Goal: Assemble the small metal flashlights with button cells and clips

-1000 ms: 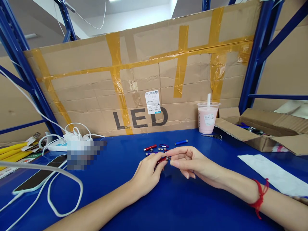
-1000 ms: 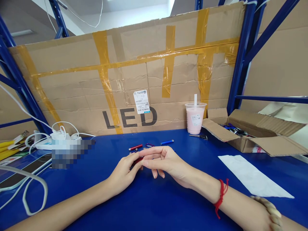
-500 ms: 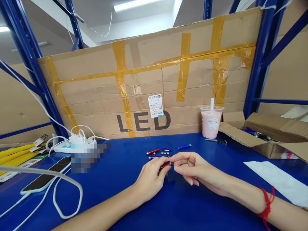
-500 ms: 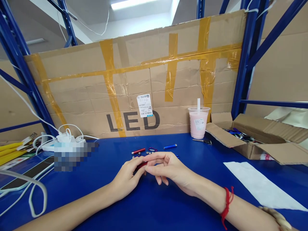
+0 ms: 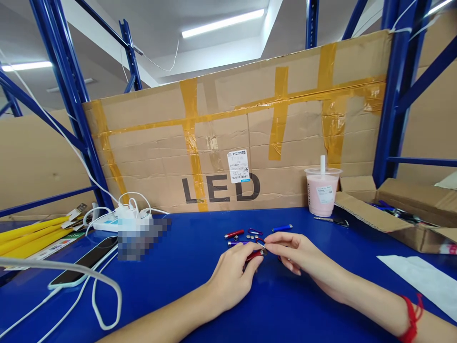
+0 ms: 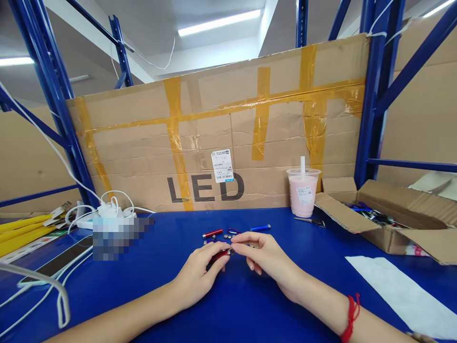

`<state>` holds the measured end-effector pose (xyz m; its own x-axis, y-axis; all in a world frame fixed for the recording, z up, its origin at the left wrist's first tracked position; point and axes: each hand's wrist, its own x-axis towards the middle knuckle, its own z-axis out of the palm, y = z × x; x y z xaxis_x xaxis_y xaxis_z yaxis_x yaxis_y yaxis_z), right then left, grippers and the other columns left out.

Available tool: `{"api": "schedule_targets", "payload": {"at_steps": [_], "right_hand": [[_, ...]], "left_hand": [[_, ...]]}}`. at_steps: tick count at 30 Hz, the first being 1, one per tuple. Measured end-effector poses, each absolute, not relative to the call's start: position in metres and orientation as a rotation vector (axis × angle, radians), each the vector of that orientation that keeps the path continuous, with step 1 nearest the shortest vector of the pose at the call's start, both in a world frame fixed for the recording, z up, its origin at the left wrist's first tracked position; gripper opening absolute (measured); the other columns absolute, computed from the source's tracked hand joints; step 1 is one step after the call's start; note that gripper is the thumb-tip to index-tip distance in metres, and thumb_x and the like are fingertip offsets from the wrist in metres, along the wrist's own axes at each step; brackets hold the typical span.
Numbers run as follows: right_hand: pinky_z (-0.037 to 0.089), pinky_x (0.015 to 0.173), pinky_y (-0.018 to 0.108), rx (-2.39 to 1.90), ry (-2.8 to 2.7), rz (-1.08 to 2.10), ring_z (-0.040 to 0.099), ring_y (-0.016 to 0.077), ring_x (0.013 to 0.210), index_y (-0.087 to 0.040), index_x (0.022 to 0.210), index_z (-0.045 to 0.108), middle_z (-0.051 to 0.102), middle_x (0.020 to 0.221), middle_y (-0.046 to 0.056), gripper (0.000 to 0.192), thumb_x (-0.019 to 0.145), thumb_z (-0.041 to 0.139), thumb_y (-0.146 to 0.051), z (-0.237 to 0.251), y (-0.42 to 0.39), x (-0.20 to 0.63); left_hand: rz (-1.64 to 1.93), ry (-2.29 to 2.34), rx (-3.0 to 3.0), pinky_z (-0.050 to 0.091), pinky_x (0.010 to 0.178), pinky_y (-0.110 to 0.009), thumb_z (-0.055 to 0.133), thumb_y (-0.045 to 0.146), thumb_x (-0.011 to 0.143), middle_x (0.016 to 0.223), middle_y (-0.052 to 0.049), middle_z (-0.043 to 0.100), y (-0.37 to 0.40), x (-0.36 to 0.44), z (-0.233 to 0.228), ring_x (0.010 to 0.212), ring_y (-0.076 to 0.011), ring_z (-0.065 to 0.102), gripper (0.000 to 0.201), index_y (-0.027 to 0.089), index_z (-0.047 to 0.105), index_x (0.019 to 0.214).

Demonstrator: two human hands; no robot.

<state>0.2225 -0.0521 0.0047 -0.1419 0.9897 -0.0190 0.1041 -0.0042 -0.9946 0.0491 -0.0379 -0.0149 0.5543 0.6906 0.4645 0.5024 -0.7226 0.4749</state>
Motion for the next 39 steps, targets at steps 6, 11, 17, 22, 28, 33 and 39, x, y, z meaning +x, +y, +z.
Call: {"api": "schedule_targets", "payload": {"at_steps": [6, 11, 17, 22, 28, 33, 39], "right_hand": [[0.026, 0.04, 0.016, -1.293, -1.325, 1.245, 0.036, 0.0034, 0.045, -0.013, 0.091, 0.062, 0.046, 0.054, -0.004, 0.038, 0.063, 0.071, -0.037, 0.0039, -0.0475, 0.2251], [0.026, 0.041, 0.016, -1.286, -1.352, 1.258, 0.037, 0.0037, 0.046, -0.013, 0.09, 0.063, 0.048, 0.056, -0.002, 0.038, 0.063, 0.071, -0.039, 0.0044, -0.0496, 0.2252], [0.027, 0.041, 0.016, -1.267, -1.382, 1.27, 0.038, 0.0052, 0.048, -0.013, 0.091, 0.064, 0.045, 0.052, -0.003, 0.042, 0.061, 0.072, -0.041, 0.0027, -0.0496, 0.2242], [0.026, 0.04, 0.016, -1.284, -1.377, 1.282, 0.036, 0.0044, 0.046, -0.013, 0.094, 0.062, 0.045, 0.05, -0.004, 0.041, 0.064, 0.071, -0.039, 0.0037, -0.0508, 0.2242], [0.026, 0.041, 0.016, -1.287, -1.349, 1.289, 0.036, 0.0042, 0.045, -0.014, 0.095, 0.063, 0.046, 0.051, -0.003, 0.038, 0.065, 0.07, -0.037, 0.0076, -0.0523, 0.2233], [0.026, 0.041, 0.016, -1.26, -1.331, 1.298, 0.037, 0.0043, 0.046, -0.014, 0.093, 0.063, 0.047, 0.054, -0.003, 0.037, 0.065, 0.07, -0.036, 0.0071, -0.0535, 0.2234], [0.027, 0.041, 0.016, -1.256, -1.34, 1.285, 0.036, 0.0033, 0.047, -0.013, 0.097, 0.062, 0.049, 0.058, -0.002, 0.04, 0.066, 0.07, -0.036, 0.0054, -0.0516, 0.225]], "left_hand": [[0.934, 0.976, 2.511, 0.042, 0.077, -0.025, 0.039, 0.021, 0.09, 0.084, 0.0, 0.062, -0.0383, 0.0501, -0.0138, 0.08, -0.0144, 0.056, 0.021, 0.021, 0.056, 0.103], [0.926, 0.995, 2.508, 0.043, 0.078, -0.026, 0.04, 0.021, 0.089, 0.085, -0.001, 0.062, -0.0385, 0.0496, -0.0138, 0.081, -0.0149, 0.056, 0.021, 0.021, 0.056, 0.103], [0.922, 0.986, 2.521, 0.042, 0.079, -0.025, 0.041, 0.022, 0.089, 0.083, 0.0, 0.062, -0.0383, 0.0487, -0.0144, 0.08, -0.0141, 0.056, 0.021, 0.022, 0.056, 0.103], [0.929, 0.966, 2.522, 0.042, 0.08, -0.025, 0.04, 0.022, 0.089, 0.086, 0.0, 0.062, -0.0377, 0.0482, -0.0155, 0.08, -0.0142, 0.056, 0.021, 0.021, 0.055, 0.104], [0.918, 0.985, 2.518, 0.043, 0.08, -0.027, 0.04, 0.022, 0.089, 0.089, -0.002, 0.062, -0.038, 0.0492, -0.0156, 0.082, -0.0153, 0.056, 0.022, 0.021, 0.056, 0.105], [0.916, 0.977, 2.516, 0.043, 0.08, -0.027, 0.041, 0.022, 0.089, 0.09, -0.002, 0.062, -0.0384, 0.0497, -0.0147, 0.084, -0.0156, 0.056, 0.022, 0.021, 0.056, 0.104], [0.927, 0.976, 2.507, 0.042, 0.079, -0.025, 0.042, 0.021, 0.089, 0.089, 0.0, 0.062, -0.0383, 0.05, -0.0154, 0.083, -0.014, 0.056, 0.019, 0.021, 0.056, 0.101]]}}
